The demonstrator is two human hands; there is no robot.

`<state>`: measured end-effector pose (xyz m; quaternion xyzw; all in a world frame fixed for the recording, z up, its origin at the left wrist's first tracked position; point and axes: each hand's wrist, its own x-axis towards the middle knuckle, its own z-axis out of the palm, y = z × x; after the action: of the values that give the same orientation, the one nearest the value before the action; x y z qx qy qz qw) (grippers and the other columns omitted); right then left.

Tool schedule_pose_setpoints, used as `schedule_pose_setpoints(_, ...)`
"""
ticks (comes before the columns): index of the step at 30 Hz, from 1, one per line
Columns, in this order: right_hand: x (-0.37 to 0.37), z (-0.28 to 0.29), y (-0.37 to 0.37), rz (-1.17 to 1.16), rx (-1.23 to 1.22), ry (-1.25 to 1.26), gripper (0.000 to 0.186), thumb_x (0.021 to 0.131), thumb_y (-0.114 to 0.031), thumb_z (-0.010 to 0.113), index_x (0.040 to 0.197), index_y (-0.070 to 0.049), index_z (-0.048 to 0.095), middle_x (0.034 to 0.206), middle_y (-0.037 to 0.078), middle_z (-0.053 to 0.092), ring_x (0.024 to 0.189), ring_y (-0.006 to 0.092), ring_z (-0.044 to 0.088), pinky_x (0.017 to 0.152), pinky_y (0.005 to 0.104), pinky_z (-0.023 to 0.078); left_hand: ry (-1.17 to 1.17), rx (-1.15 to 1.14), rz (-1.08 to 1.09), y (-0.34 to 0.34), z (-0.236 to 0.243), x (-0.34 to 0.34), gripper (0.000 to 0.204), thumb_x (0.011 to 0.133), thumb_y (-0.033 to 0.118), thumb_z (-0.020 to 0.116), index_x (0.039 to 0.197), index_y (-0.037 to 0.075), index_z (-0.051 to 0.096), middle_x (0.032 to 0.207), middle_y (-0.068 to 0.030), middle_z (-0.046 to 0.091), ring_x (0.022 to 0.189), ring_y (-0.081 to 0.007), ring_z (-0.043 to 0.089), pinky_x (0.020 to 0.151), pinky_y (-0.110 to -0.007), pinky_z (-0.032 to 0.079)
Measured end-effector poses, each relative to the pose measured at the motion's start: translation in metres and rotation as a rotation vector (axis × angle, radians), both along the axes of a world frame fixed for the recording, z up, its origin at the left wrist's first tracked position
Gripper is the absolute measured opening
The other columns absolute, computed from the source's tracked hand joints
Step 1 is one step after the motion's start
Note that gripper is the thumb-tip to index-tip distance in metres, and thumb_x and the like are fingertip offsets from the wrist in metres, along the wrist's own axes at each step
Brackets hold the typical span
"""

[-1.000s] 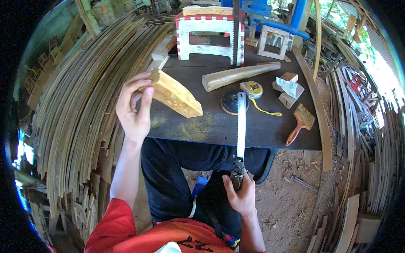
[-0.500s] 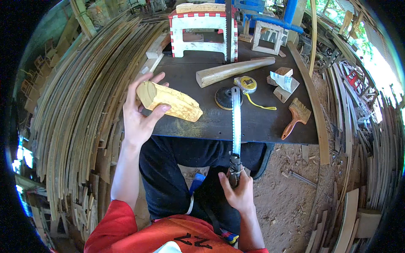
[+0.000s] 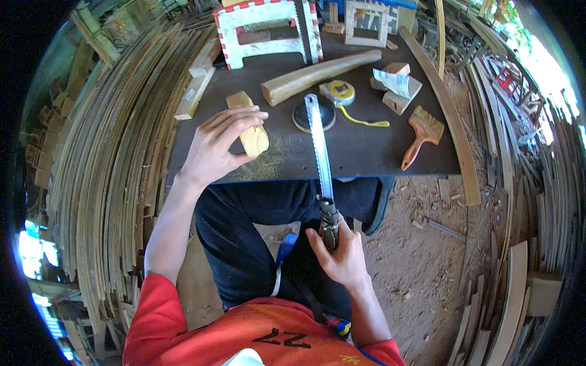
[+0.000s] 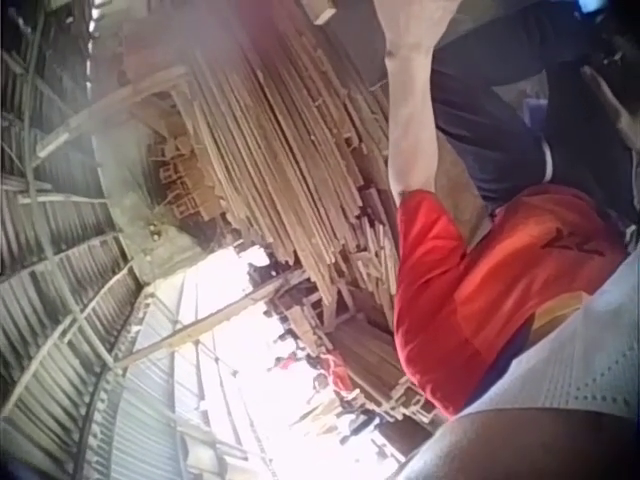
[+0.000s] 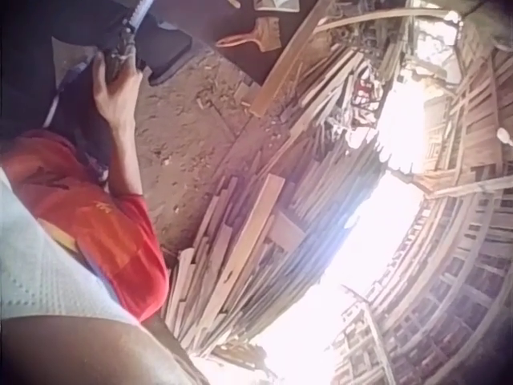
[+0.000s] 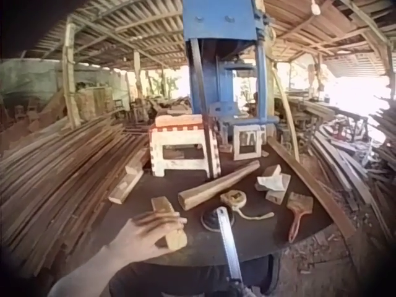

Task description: Manually sawing a small block of wood with a hand saw.

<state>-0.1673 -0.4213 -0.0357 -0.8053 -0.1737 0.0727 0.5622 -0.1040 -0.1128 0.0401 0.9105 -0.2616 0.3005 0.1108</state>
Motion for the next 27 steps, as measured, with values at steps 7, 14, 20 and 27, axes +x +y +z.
schedule_pose_setpoints(7,0.004,-0.009,-0.007,0.034,-0.012,0.013,0.025,0.094,-0.018,0.076,0.092,-0.001,0.057,0.058,0.006,0.055,0.049,0.0145,0.050,0.050,0.0343,0.040,0.139,0.119,0.024,-0.011,-0.048,-0.010,0.075,0.074,0.050,0.085,0.132,0.012,0.056,0.147,-0.0054,0.058,0.142,-0.0256,0.051,0.124,-0.050,0.036)
schedule_pose_setpoints(14,0.000,-0.013,0.001,0.078,-0.056,0.006,0.029,0.094,-0.020,0.076,0.101,0.001,0.057,0.057,0.012,0.057,0.045,0.0262,0.057,0.048,0.0396,0.042,0.275,0.038,0.117,-0.005,-0.062,-0.036,0.085,0.093,0.055,0.067,0.158,0.008,0.037,0.166,-0.0120,0.034,0.157,-0.0324,0.026,0.129,-0.055,0.019)
schedule_pose_setpoints(20,-0.007,-0.017,0.015,0.132,-0.196,-0.052,0.031,0.101,-0.021,0.065,0.107,0.007,0.054,0.061,0.023,0.060,0.058,0.0458,0.063,0.049,0.0510,0.045,0.230,-0.321,0.152,-0.012,-0.078,-0.040,0.090,0.098,0.050,0.062,0.164,0.004,0.021,0.169,-0.0226,0.022,0.158,-0.0372,0.020,0.128,-0.057,0.011)
schedule_pose_setpoints(27,-0.018,-0.016,0.021,0.162,-0.246,-0.194,0.030,0.102,-0.017,0.062,0.113,0.011,0.056,0.059,0.021,0.058,0.052,0.0410,0.062,0.047,0.0485,0.044,0.218,-0.204,0.309,-0.020,-0.080,-0.041,0.090,0.099,0.050,0.057,0.165,0.003,0.018,0.170,-0.0202,0.024,0.158,-0.0354,0.021,0.129,-0.056,0.010)
